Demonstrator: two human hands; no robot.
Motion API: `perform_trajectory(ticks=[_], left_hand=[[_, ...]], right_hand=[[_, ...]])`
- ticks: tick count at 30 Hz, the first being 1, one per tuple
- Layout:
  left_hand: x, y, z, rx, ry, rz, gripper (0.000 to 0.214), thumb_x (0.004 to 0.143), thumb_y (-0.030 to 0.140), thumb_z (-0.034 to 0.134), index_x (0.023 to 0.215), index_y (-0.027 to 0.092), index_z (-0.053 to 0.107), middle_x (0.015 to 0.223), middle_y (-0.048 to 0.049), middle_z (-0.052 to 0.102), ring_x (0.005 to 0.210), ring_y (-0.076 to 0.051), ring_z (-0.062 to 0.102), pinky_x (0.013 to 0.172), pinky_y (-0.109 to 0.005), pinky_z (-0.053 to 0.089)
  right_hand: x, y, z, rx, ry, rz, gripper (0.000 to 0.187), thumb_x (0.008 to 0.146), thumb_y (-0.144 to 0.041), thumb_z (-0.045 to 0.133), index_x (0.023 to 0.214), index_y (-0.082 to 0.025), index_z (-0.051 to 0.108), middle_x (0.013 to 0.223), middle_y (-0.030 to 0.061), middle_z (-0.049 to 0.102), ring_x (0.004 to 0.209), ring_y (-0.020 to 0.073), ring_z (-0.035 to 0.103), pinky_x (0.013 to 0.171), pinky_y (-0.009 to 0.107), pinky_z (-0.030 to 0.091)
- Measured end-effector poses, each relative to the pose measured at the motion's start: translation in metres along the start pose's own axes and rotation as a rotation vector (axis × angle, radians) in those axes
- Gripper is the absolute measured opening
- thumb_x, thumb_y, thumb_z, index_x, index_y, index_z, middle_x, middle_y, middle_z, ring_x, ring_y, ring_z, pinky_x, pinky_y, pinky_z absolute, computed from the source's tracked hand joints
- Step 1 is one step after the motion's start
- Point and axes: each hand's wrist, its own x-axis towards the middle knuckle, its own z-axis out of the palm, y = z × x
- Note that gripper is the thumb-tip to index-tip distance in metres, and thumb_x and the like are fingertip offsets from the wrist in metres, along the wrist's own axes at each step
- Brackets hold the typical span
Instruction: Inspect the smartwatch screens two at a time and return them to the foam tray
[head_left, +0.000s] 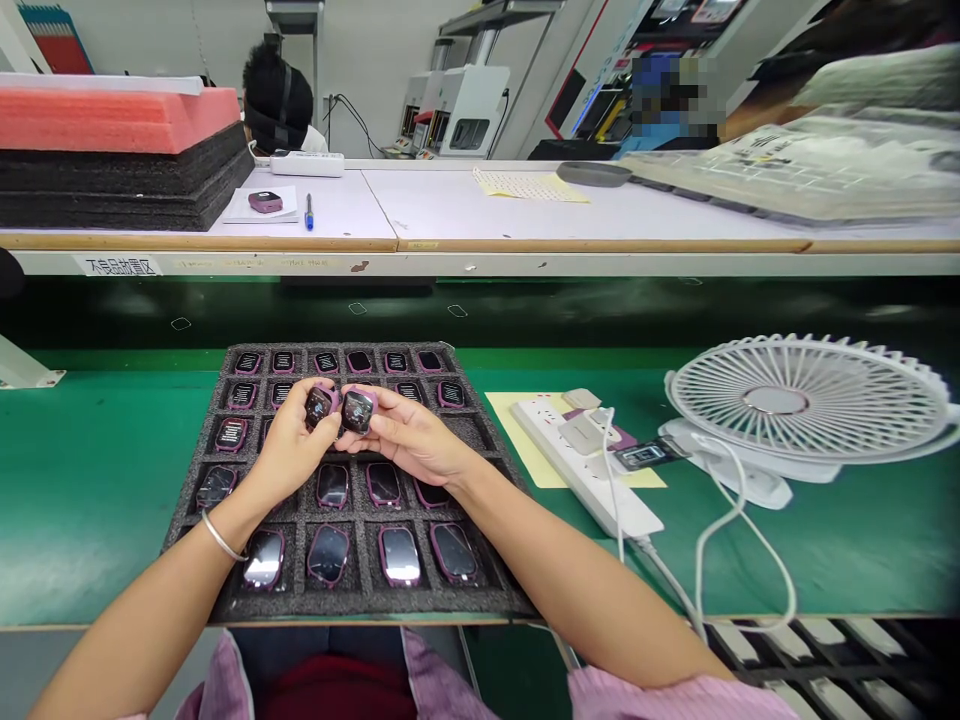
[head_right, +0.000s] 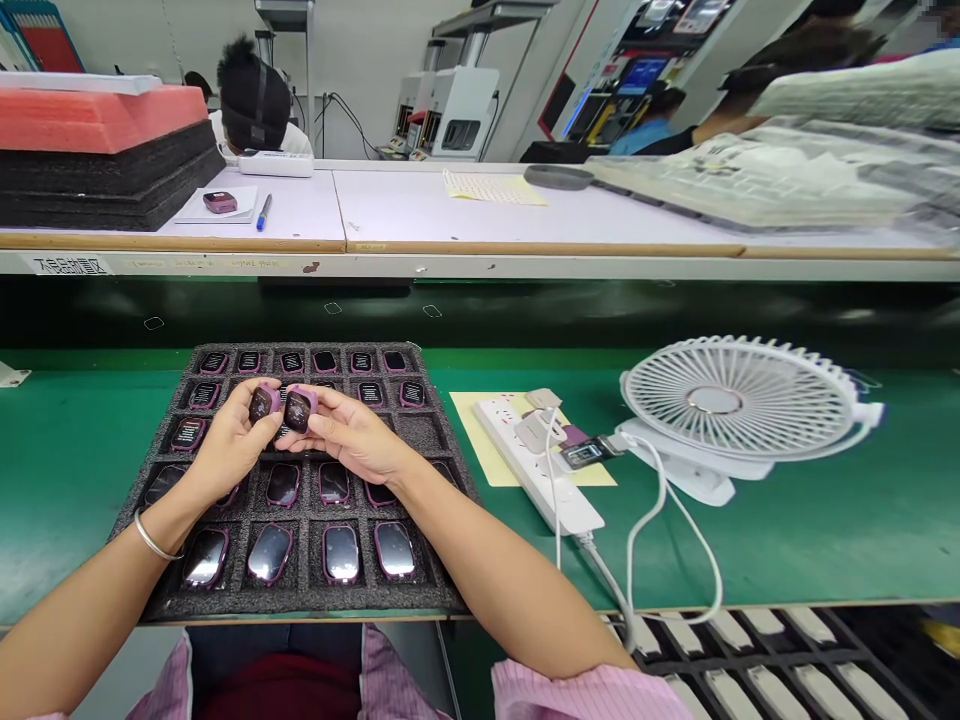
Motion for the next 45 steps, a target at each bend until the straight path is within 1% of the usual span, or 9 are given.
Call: perform_trajectory(ticks=[12,21,27,31,33,35,38,41,45], left_hand=[[0.000,0.000,-0.001,0.005,-0.004,0.001,0.036,0.079,0.027,0.058,0.113,0.020,0.053,0.110,-0.0059,0.064,0.106,-0.021,0.059,0.094,-0.036,0.046],[-0.001,0.000,-0.001,-0.002,-0.034,0.003,0.037,0.080,0.029,0.058,0.115,0.018,0.052,0.112,-0.0072,0.062,0.108,-0.021,0.058,0.097,-0.036,0.045],[0.000,-0.002,-0.001,-0.018,-0.023,0.031,0.037,0.080,0.027,0.058,0.116,0.020,0.052,0.117,-0.0069,0.062,0.112,-0.020,0.058,0.101,-0.036,0.043],[-0.001,-0.001,0.000,-0.019,-0.030,0.009,0.036,0.078,0.025,0.058,0.113,0.020,0.055,0.113,-0.0057,0.064,0.107,-0.020,0.059,0.094,-0.035,0.046],[-0.001,0.001,0.001,-0.054,-0.014,-0.028,0.035,0.077,0.024,0.060,0.111,0.019,0.057,0.109,-0.0052,0.064,0.100,-0.018,0.060,0.086,-0.031,0.048],[0.000,0.003,0.003,-0.150,0.010,-0.117,0.035,0.075,0.027,0.063,0.108,0.019,0.057,0.099,-0.0037,0.065,0.079,-0.014,0.060,0.070,-0.026,0.048],[0.003,0.004,0.003,-0.364,0.023,-0.279,0.036,0.073,0.030,0.068,0.104,0.017,0.056,0.082,0.0010,0.061,0.051,-0.005,0.045,0.049,-0.021,0.036],[0.005,0.005,0.002,-0.505,0.036,-0.400,0.034,0.072,0.028,0.070,0.100,0.016,0.057,0.077,0.0013,0.061,0.046,-0.003,0.042,0.045,-0.020,0.031],[0.004,0.009,-0.001,-0.528,0.062,-0.473,0.040,0.079,0.031,0.066,0.115,0.016,0.057,0.073,0.0014,0.062,0.046,-0.006,0.051,0.046,-0.021,0.038]], right_hand=[[-0.001,-0.002,0.002,0.005,0.027,0.014,0.053,0.077,-0.036,0.082,0.123,-0.021,0.060,0.096,0.0040,0.074,0.087,0.0187,0.074,0.092,0.039,0.055],[-0.001,-0.002,0.003,0.009,0.009,0.009,0.053,0.077,-0.036,0.082,0.123,-0.020,0.060,0.096,0.0044,0.075,0.087,0.0180,0.074,0.091,0.037,0.055],[-0.001,-0.003,0.003,-0.016,0.038,0.009,0.056,0.076,-0.038,0.082,0.124,-0.020,0.059,0.094,0.0044,0.075,0.087,0.0188,0.073,0.090,0.039,0.055],[-0.002,-0.002,0.002,-0.025,0.027,0.010,0.052,0.076,-0.037,0.082,0.121,-0.020,0.061,0.094,0.0034,0.073,0.083,0.0176,0.072,0.087,0.037,0.054],[-0.002,-0.001,0.002,-0.028,0.034,0.009,0.050,0.077,-0.036,0.082,0.120,-0.020,0.063,0.093,0.0030,0.072,0.080,0.0167,0.071,0.084,0.035,0.054],[-0.002,0.001,0.001,-0.021,0.060,0.010,0.048,0.079,-0.034,0.080,0.121,-0.020,0.063,0.091,0.0029,0.072,0.079,0.0160,0.070,0.081,0.032,0.054],[0.001,0.003,-0.002,0.027,0.119,0.039,0.042,0.083,-0.032,0.075,0.121,-0.021,0.063,0.087,0.0028,0.072,0.080,0.0153,0.069,0.076,0.028,0.052],[0.005,0.004,-0.005,0.082,0.189,0.085,0.035,0.086,-0.028,0.069,0.119,-0.022,0.062,0.094,0.0045,0.074,0.077,0.0154,0.070,0.070,0.028,0.052],[0.007,0.001,-0.008,0.089,0.251,0.097,0.030,0.085,-0.026,0.066,0.115,-0.021,0.060,0.101,0.0077,0.074,0.068,0.0146,0.067,0.065,0.029,0.050]])
